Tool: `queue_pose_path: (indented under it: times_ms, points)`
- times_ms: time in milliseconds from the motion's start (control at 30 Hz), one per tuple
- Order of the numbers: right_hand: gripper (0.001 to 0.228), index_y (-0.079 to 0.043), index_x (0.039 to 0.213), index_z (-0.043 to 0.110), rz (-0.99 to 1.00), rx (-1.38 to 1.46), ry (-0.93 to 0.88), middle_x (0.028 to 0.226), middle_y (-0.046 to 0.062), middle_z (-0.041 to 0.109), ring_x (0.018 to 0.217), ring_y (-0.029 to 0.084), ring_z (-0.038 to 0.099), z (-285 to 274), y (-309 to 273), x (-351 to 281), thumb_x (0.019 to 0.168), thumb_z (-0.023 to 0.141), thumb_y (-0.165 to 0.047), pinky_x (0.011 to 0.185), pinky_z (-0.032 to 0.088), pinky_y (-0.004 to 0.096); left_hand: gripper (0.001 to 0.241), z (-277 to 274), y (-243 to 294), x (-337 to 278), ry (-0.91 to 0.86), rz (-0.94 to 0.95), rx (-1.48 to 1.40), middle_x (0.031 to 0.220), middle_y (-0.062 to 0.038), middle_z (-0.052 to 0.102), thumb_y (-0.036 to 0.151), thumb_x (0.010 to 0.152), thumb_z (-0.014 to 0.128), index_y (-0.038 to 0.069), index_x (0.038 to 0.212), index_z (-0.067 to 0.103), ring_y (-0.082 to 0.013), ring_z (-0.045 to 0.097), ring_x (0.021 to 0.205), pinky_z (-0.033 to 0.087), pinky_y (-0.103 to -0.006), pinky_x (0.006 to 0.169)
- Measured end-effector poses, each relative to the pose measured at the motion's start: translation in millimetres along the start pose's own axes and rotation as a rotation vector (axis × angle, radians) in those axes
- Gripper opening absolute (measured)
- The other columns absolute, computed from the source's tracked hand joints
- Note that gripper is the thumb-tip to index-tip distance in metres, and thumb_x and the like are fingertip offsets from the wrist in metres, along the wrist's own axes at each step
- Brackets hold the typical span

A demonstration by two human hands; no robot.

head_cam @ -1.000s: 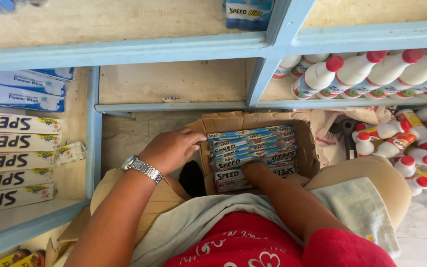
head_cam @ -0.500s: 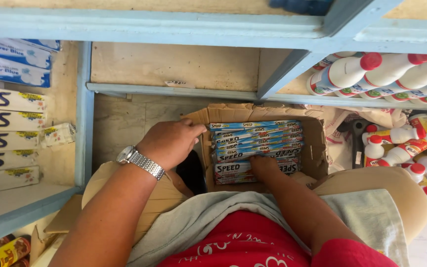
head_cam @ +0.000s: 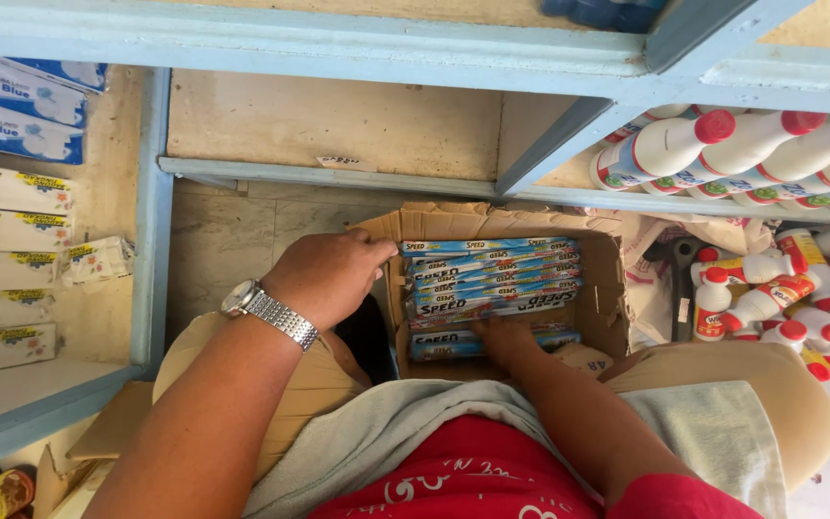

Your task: Restocking packets of Speed detergent from a cardboard box onto store shelves.

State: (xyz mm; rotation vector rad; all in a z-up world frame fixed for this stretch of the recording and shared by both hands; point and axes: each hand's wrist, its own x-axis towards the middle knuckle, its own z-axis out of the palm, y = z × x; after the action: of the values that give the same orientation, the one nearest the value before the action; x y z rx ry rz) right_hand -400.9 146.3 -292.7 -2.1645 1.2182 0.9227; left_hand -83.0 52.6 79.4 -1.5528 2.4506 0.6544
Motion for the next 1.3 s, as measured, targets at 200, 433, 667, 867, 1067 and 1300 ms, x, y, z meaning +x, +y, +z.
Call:
queue_pose_path:
  times_ms: [200,433,667,867,1067,1300]
  points:
    - [0.035,-0.033,0.136,0.058,-0.081,-0.112,-0.050,0.148,0.012,0.049,0.136,0.036,0.052,-22,-10,-20,0.104,0.045,-0.029,0.105,0.045,0.064,0.020,-5,3,-2,-0.033,-0.016,0.008,0.100,-0.009,0.071,0.023,0.092,0.064,0.015,0.109,0.064,-0.0331,0.071,0.087,0.058,-0.0490,0.069]
    - [0.033,-0.014,0.128,0.063,-0.174,0.005,0.097,0.135,0.015,0.061,0.121,0.037,0.063,15,3,8,0.099,0.052,-0.023,0.095,0.054,0.055,0.021,-4,1,-4,-0.023,-0.025,-0.005,0.102,-0.010,0.071,0.023,0.092,0.064,0.016,0.112,0.065,-0.0337,0.071,0.088,0.058,-0.0494,0.070]
    - [0.025,-0.008,0.117,0.069,-0.109,0.158,0.085,0.120,0.019,0.069,0.106,0.038,0.070,-53,11,-23,0.093,0.063,-0.014,0.090,0.058,0.049,0.022,-8,2,-5,0.001,-0.015,-0.003,0.101,-0.010,0.072,0.024,0.092,0.064,0.018,0.113,0.066,-0.0338,0.071,0.089,0.057,-0.0493,0.073]
    - [0.046,-0.019,0.117,0.075,-0.133,0.390,0.187,0.106,0.018,0.072,0.101,0.039,0.069,-104,28,-63,0.074,0.065,-0.007,0.089,0.056,0.049,0.023,-6,-1,-10,0.059,0.001,-0.039,0.101,-0.010,0.072,0.025,0.091,0.064,0.018,0.113,0.067,-0.0348,0.070,0.091,0.056,-0.0508,0.074]
    - [0.023,-0.003,0.092,0.073,-0.354,0.797,0.317,0.093,0.012,0.071,0.084,0.024,0.071,-156,40,-98,0.069,0.079,0.000,0.074,0.056,0.037,0.017,3,-7,-11,0.068,-0.018,-0.111,0.099,-0.012,0.074,0.026,0.090,0.063,0.024,0.106,0.072,-0.0366,0.070,0.095,0.054,-0.0527,0.081]
    - [0.009,-0.001,0.091,0.077,-0.266,0.982,0.461,0.083,0.004,0.061,0.077,0.013,0.059,-248,2,-200,0.084,0.079,-0.006,0.070,0.049,0.030,0.045,-17,8,-28,0.257,0.086,-0.280,0.102,-0.015,0.072,0.027,0.091,0.067,0.016,0.131,0.051,-0.0362,0.070,0.094,0.055,-0.0503,0.080]
